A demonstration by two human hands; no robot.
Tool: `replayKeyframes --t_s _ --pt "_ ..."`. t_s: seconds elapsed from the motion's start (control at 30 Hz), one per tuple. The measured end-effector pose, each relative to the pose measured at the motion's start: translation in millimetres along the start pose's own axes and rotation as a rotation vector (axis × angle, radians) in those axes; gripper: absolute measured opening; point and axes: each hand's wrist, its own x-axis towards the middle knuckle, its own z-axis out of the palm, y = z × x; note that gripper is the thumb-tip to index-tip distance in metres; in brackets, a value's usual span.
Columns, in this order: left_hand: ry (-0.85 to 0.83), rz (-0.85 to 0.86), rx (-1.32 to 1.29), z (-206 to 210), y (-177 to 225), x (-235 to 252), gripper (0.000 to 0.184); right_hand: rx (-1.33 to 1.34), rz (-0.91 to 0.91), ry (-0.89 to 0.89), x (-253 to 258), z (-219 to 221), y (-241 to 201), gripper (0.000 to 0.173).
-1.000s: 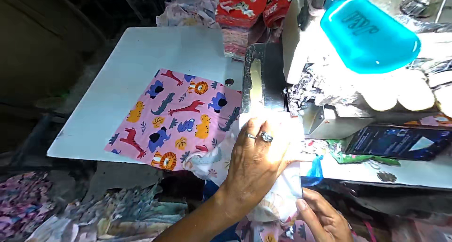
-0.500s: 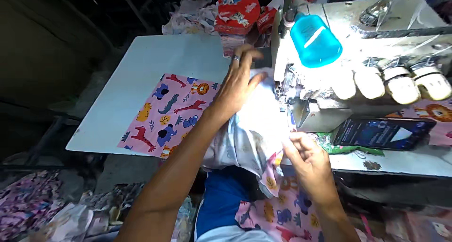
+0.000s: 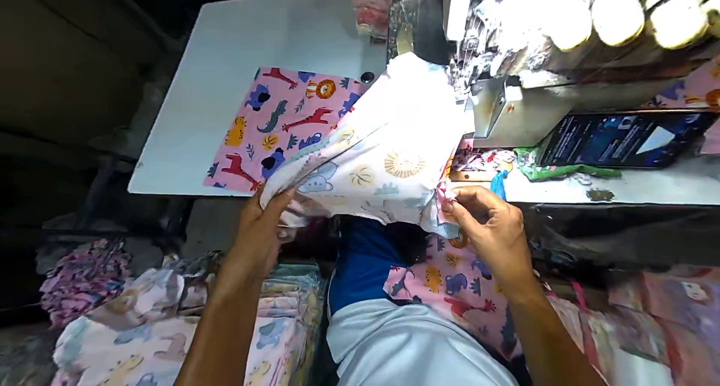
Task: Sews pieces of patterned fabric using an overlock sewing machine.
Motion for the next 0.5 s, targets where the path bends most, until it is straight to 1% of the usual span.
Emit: replayKeyframes --t_s 0.03,0.1,0.17,0.2,0.27,0.33,0.4,0.5 --pt "-0.007 -0.032 -0.131 6.9 2.2 -3.5 0.021 -0.014 -0.003 -0.007 1.7 -0.7 -1.3 0.015" --pt "-0.036 -0.035 -0.234 17.5 2.7 -6.6 0.023 -0.012 0.007 -0.038 4.7 -2.4 -3.2 0.013" --pt "-0.08 0.001 -0.181 23.0 -1.6 -6.8 0.022 0.05 0.031 -0.068 5.7 -1.2 -3.9 0.015" --pt "-0.115 0.021 -0.12 23.2 -4.3 -6.5 0.026 0.082 0.036 -0.084 6.1 -0.2 -4.6 0.017" --pt "-0.165 0.031 0.017 22.1 -7.0 -6.3 0.043 0.08 0.005 -0.076 5.6 4.1 -6.1 0.025" --pt "-0.177 0.02 0.112 20.0 -8.6 -6.8 0.049 0.027 -0.008 -0.03 5.0 8.5 -8.7 0.029" --pt "-0.179 0.009 0.138 17.4 -10.1 -7.0 0.046 -0.04 -0.008 0.019 5.2 9.7 -10.3 0.024" --pt "-0.178 0.035 0.142 16.1 -11.8 -6.7 0.032 -0.128 -0.027 0.04 6.4 7.9 -9.3 0.018"
